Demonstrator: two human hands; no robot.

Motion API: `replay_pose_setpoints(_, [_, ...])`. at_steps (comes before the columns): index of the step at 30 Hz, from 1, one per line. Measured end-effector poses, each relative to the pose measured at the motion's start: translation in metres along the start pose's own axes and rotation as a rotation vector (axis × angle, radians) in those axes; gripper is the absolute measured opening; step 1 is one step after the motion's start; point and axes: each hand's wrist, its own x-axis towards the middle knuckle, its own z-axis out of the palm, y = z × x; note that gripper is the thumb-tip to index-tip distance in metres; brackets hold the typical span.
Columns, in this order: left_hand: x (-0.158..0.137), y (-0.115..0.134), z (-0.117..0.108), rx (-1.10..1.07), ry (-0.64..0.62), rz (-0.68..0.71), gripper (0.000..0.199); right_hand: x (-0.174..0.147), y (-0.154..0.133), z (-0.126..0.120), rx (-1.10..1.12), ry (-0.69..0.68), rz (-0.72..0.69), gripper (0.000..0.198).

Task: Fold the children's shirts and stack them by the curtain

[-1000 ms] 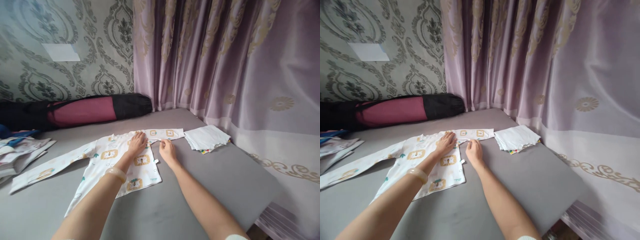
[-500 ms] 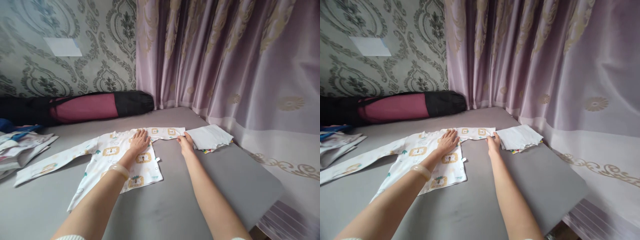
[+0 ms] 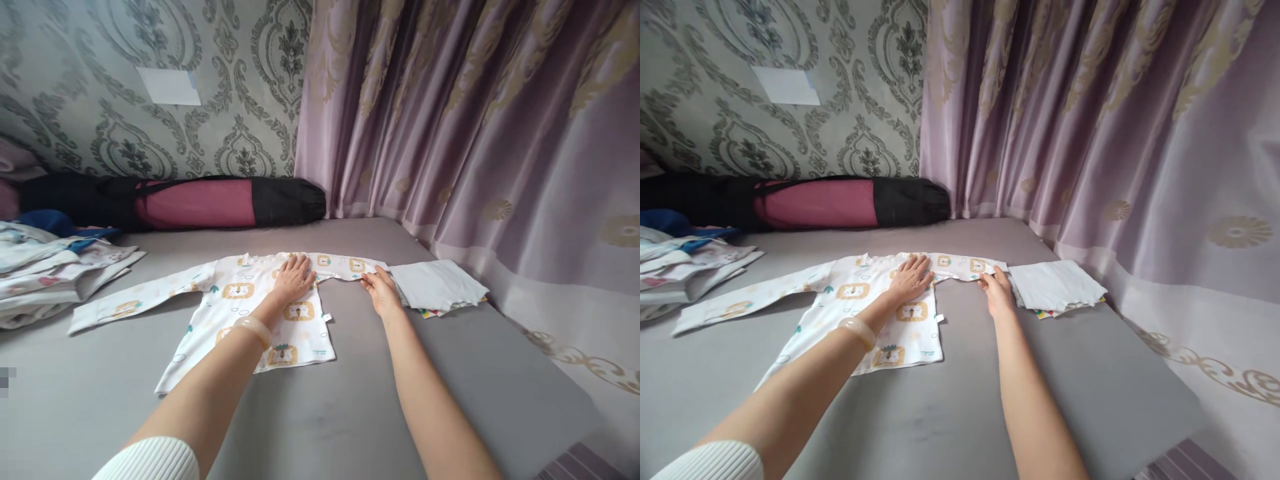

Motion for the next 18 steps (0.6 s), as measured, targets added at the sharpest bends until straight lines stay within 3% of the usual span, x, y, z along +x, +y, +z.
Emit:
replay_pose_setpoints(5, [0.000,0.001,-0.003,-0.023,-0.011,0.002,0.058,-0.003,-0.007,0.009,-0.147,0.005,-0.122,0.052])
replay_pose_setpoints(11, [0.002,-0.003,-0.001,-0.038,-0.025,0.004,0.062,-0.014,-0.032,0.041,-0.118,0.037,-0.197,0.045])
replay_pose_setpoints(18, [0.004,-0.003,-0.007,-0.077,-0.087,-0.038,0.070,-0.025,-0.051,0.086,0.145,-0.015,-0.200,0.046])
